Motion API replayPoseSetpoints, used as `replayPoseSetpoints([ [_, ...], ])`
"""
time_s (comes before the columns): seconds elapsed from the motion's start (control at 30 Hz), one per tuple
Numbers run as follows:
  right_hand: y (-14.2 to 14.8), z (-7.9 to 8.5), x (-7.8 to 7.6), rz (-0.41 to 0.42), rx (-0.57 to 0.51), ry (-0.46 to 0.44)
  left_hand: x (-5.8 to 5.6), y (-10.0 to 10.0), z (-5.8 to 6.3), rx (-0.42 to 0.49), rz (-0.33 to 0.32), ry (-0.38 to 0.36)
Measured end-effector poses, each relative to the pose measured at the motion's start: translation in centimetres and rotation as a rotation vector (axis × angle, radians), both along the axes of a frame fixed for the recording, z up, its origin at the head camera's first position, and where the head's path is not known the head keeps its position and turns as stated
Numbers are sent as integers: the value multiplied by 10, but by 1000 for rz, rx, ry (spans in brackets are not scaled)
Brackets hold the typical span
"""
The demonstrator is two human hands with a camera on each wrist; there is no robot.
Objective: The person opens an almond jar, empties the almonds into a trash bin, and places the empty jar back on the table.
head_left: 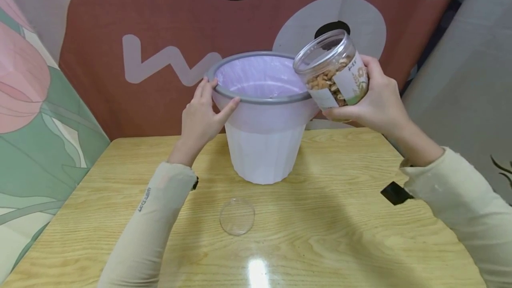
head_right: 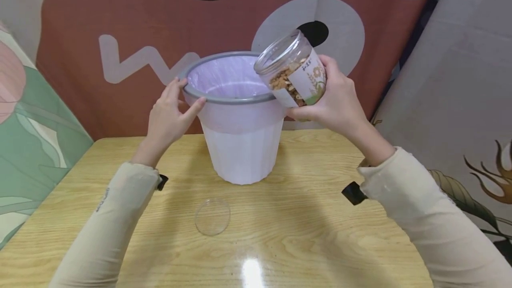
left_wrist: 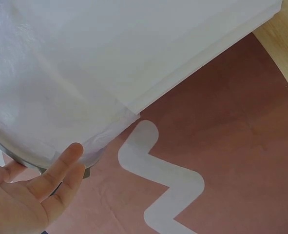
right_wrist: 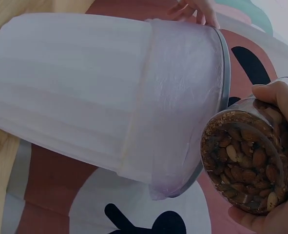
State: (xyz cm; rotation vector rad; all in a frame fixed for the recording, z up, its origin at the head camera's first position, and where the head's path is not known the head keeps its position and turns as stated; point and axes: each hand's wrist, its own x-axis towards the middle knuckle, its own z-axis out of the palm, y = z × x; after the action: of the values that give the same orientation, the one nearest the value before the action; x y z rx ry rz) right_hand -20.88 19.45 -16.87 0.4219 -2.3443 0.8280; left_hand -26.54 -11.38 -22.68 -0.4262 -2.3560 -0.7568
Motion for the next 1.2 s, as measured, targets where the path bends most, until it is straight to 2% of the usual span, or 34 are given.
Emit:
replayPoseSetpoints([
  [0.3,-3,14,-9,20,104,11,0,-3,1,-1,7,-4],
  [0.9,-8,43,-25,31,249,-63,2,-2,0,-7,2,-7],
  [1.2,-10,49,-30,37,296,-81,2,-2,0,20,-20,-33],
])
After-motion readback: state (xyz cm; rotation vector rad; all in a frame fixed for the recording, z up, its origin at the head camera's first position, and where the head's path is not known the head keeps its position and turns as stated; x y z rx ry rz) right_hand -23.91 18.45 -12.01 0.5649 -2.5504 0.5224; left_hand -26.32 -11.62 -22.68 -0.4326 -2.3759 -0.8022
